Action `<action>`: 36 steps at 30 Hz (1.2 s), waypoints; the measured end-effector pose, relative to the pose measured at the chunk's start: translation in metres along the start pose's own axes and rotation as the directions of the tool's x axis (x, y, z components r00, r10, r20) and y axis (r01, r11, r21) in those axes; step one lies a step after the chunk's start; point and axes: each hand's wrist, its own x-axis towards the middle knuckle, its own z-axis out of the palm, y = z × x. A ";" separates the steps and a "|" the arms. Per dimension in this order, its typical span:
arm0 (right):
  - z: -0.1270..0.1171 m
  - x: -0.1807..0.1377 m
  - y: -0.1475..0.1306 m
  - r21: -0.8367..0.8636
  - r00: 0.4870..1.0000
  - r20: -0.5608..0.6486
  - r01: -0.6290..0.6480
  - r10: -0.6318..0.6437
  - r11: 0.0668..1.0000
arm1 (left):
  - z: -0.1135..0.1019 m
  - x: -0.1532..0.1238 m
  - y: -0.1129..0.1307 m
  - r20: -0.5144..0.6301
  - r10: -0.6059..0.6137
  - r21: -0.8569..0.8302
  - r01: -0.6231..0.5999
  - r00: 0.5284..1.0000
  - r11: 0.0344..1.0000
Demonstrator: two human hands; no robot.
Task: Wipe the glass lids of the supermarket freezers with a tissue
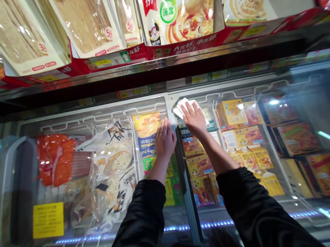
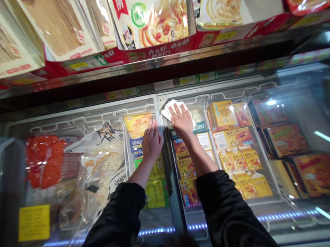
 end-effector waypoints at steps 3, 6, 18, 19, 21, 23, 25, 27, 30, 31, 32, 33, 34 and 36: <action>0.000 -0.026 0.000 -0.001 0.993 0.012 0.116 -0.116 0.993 | 0.001 0.001 0.000 -0.009 -0.001 -0.010 0.001 1.000 1.000; 0.000 -0.053 0.010 -0.020 0.985 -0.003 0.172 -0.172 0.985 | 0.002 0.001 -0.001 -0.018 -0.004 -0.026 0.004 1.000 1.000; -0.003 0.014 -0.018 -0.029 1.000 -0.003 0.013 -0.013 0.999 | 0.006 0.000 -0.004 -0.038 0.015 -0.038 -0.017 0.999 0.999; -0.004 0.009 -0.016 -0.045 0.997 0.014 0.076 -0.075 0.996 | 0.006 0.000 -0.004 -0.040 0.014 -0.039 -0.016 0.999 0.999; -0.006 -0.005 -0.009 -0.071 0.987 0.035 0.162 -0.160 0.984 | 0.007 0.000 -0.004 -0.044 0.011 -0.043 -0.013 0.999 0.999; -0.009 -0.021 0.002 -0.079 0.985 0.039 0.173 -0.171 0.982 | 0.009 0.000 -0.005 -0.045 0.012 -0.045 -0.014 0.999 0.999; -0.011 -0.032 0.012 -0.075 0.989 0.049 0.143 -0.140 0.987 | 0.010 0.000 -0.005 -0.044 0.014 -0.046 -0.016 0.999 0.999; -0.013 -0.033 0.018 -0.061 0.996 0.055 0.075 -0.072 0.995 | 0.010 0.000 -0.005 -0.043 0.014 -0.044 -0.016 0.999 0.999; -0.013 -0.017 0.016 -0.043 0.997 0.029 -0.065 0.067 0.997 | 0.010 0.000 -0.004 -0.038 0.010 -0.039 -0.012 0.999 0.999; -0.012 -0.009 0.013 -0.040 0.994 0.014 -0.105 0.106 0.994 | 0.009 0.000 -0.004 -0.036 0.009 -0.038 -0.010 0.999 0.999; -0.010 -0.001 0.009 -0.039 0.990 0.000 -0.138 0.138 0.990 | 0.009 0.000 -0.004 -0.034 0.007 -0.037 -0.009 0.999 0.999; -0.009 0.008 0.004 -0.036 0.986 -0.012 -0.165 0.165 0.986 | 0.009 0.000 -0.004 -0.032 0.006 -0.037 -0.008 0.999 0.999; -0.007 0.015 0.000 -0.032 0.983 -0.019 -0.185 0.184 0.982 | 0.008 0.000 -0.004 -0.029 0.006 -0.037 -0.007 1.000 0.999; -0.004 0.024 -0.009 -0.032 0.987 -0.015 -0.161 0.160 0.987 | 0.007 0.000 -0.003 -0.025 0.004 -0.040 -0.005 1.000 0.999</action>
